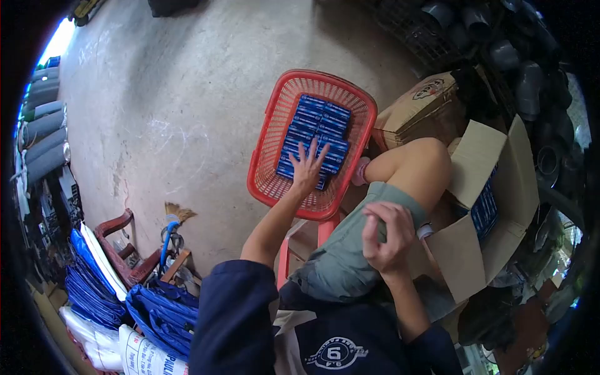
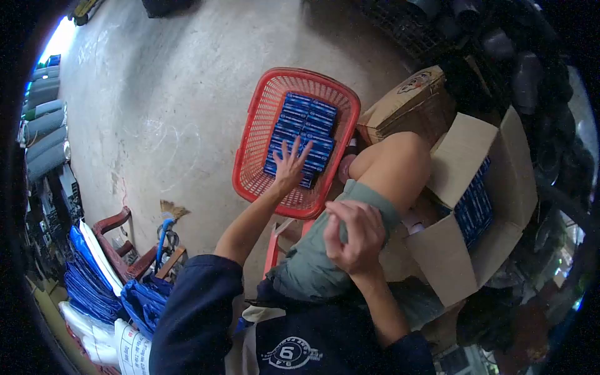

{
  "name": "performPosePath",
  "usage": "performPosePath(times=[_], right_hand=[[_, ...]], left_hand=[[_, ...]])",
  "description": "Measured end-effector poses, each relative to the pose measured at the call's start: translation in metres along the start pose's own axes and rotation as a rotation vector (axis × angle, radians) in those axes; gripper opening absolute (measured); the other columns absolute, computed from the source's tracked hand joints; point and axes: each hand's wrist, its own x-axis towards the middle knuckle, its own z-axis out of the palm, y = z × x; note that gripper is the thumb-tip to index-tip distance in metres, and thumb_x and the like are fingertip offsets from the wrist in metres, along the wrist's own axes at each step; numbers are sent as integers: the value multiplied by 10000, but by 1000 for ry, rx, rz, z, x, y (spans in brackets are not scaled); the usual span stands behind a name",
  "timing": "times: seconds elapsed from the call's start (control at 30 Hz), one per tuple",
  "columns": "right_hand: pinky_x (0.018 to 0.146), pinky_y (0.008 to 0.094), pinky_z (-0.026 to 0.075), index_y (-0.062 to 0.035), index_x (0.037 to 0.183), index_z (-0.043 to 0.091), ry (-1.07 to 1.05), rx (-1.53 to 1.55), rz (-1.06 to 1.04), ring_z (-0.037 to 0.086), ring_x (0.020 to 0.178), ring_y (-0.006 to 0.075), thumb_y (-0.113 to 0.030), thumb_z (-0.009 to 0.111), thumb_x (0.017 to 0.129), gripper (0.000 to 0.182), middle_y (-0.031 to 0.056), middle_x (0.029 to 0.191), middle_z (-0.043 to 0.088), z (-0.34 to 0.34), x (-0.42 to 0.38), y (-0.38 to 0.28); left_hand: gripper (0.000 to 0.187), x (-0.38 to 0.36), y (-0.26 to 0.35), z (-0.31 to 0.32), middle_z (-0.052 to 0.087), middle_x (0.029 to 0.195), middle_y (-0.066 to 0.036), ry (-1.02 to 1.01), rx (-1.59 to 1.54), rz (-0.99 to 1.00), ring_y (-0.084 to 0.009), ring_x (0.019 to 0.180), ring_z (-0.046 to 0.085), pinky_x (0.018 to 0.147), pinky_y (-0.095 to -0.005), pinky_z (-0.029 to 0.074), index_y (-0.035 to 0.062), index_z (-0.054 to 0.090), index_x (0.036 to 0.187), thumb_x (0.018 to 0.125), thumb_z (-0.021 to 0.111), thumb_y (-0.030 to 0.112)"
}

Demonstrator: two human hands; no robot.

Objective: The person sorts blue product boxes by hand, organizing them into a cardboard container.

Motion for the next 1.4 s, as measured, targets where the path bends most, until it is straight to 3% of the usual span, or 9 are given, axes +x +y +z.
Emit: performPosePath(times=[0.17, 0.3, 0.47, 0.57, 0.7, 0.87, 1.03, 1.2, 1.4], right_hand=[[790, 407, 516, -83, 950, 646, 22, -20, -36, 674, 843, 269, -64, 585, 816, 149, 75, 896, 678, -4, -18, 8], [805, 396, 520, -88, 997, 617, 86, 34, -8, 674, 858, 239, -75, 563, 821, 184, 46, 881, 674, -6, -28, 17], [804, 396, 524, -87, 1022, 613, 64, 31, -43, 673, 865, 237, -81, 552, 828, 203, 47, 878, 673, -7, -23, 17], [799, 396, 525, -85, 1014, 619, 84, 32, -56, 673, 862, 239, -83, 551, 825, 201, 55, 883, 674, -5, -25, 19], [793, 397, 526, -80, 996, 627, 110, 53, -57, 673, 855, 249, -76, 557, 815, 194, 71, 884, 677, -4, -28, 21], [802, 407, 525, -68, 986, 631, 136, 75, -46, 671, 841, 274, -83, 576, 823, 173, 90, 869, 679, -3, -30, 25], [857, 418, 514, -55, 1073, 610, 80, 233, 10, 654, 930, 292, -133, 602, 848, 239, 130, 998, 669, -14, -21, 5], [943, 428, 504, -47, 1417, 429, 101, 833, 371, 571, 1150, 277, -302, 654, 938, 587, 165, 1342, 533, -32, -37, -40], [906, 374, 525, -96, 1549, 298, -215, 947, 502, 564, 1147, 233, -479, 692, 919, 835, 164, 1421, 478, -160, -101, -54]], left_hand=[[1030, 55, 16, 38, 70, 1681, -75, -29, 274, 297, -545, 1487, 68, 1012, -846, 223, 430, 107, 1595, 802, 749, 287], [1148, 66, 23, 48, 169, 1646, -80, -100, 294, 256, -525, 1458, 164, 1022, -828, 237, 421, 132, 1590, 684, 833, 483], [947, 60, 4, 27, 270, 1576, -168, -161, 101, 283, -553, 1393, 253, 838, -587, 595, 419, 426, 1439, 619, 897, 373], [858, 46, -13, 43, 273, 1580, -145, -132, -24, 228, -546, 1418, 217, 841, -595, 579, 422, 470, 1404, 646, 866, 345], [832, 23, -15, 27, 319, 1482, -254, 95, -350, 85, -548, 1335, 304, 1003, -598, 460, 331, 510, 1359, 617, 886, 328], [898, -8, -31, 20, 414, 1363, -187, 264, -1195, -255, -334, 1301, 416, 1058, -498, 409, 101, 412, 1363, 651, 917, 310], [790, -74, -11, -110, 471, 1402, -150, 150, -2128, -89, -308, 1293, 514, 1043, -483, 487, 180, 331, 1446, 824, 736, 452], [868, -142, 11, -198, 452, 1421, -159, -138, -2301, 63, -321, 1305, 501, 1050, -492, 476, 167, 311, 1462, 771, 748, 461], [963, -202, 74, -226, 428, 1445, -169, -976, -2340, -92, -338, 1320, 484, 1058, -502, 463, 151, 288, 1480, 707, 763, 472]])
